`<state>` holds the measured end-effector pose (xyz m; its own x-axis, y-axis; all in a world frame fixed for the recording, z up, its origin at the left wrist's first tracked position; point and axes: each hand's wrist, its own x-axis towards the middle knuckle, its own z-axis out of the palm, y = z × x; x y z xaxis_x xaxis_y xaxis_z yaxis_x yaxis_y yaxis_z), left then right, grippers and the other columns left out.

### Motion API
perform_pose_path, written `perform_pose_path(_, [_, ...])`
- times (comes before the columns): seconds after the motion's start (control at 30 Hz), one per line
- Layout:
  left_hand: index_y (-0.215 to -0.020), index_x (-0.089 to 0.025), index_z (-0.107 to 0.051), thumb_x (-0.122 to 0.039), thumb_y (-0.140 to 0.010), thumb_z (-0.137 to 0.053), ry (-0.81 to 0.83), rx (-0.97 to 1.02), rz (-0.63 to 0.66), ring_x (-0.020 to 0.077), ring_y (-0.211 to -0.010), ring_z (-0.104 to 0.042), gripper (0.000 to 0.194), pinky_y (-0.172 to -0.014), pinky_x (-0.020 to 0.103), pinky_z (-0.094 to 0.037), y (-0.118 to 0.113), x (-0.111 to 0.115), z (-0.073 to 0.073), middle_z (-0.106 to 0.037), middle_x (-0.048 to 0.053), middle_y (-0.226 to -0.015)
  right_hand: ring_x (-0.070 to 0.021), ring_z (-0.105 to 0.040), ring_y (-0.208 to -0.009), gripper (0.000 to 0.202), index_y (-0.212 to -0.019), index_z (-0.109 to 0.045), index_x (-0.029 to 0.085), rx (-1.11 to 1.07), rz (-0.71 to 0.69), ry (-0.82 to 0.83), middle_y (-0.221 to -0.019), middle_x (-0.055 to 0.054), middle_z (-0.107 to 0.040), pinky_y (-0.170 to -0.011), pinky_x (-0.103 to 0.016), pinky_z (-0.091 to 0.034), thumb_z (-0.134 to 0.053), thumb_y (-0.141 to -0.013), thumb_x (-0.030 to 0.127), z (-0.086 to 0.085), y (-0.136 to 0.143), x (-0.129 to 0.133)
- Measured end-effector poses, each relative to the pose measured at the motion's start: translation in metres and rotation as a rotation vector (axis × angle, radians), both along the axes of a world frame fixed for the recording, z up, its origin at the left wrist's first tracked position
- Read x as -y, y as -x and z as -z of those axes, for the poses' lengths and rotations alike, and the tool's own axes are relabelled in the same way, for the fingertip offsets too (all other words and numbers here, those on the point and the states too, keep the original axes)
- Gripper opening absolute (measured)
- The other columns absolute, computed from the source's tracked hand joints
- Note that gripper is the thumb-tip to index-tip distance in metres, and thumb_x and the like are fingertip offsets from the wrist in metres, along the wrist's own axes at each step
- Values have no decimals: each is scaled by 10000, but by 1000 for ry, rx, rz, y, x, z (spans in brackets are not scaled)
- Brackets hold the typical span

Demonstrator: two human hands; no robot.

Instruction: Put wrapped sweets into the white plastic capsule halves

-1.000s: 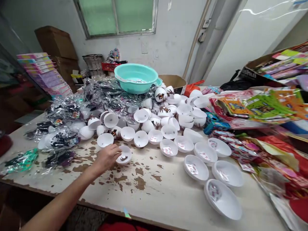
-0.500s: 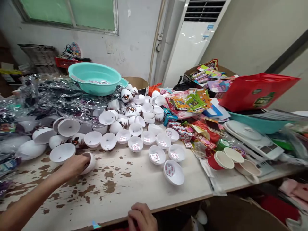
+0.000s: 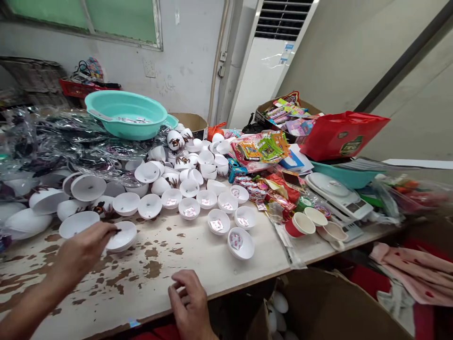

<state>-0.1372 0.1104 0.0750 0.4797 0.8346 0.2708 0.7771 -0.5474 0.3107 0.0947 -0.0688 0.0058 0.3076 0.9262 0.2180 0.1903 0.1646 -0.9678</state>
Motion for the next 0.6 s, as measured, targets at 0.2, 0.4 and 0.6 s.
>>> perform_pose_path(0.2, [-933,-212,-636,-225,-997,-412,22,337,369,134,-703,-632,233,-649,213,-501,-65,86,19,-642,22,-776,-244,-691,-859,577,-1146,-695,196,-655,-96,321,-1037,-102,-698,-675,-340,-594,-751,-746,608,-25,25,-26])
perform_pose_path(0.4, [-1147,-216,-603,-274,-984,-480,-31,358,358,158,-901,-685,212,-791,225,-551,-61,93,45,-707,53,-997,-133,-633,-581,538,-808,-695,134,-744,54,409,-729,-44,-679,-529,-228,-533,-797,-650,638,-29,23,-33])
perform_pose_path(0.6, [-1217,-238,-597,-200,-920,-547,-359,142,218,291,-1056,-649,304,-949,449,-505,-4,80,95,-678,110,-1181,-126,-631,-571,542,-767,-662,136,-592,207,294,-736,-35,-683,-490,-206,-520,-845,-579,610,-67,-85,-79])
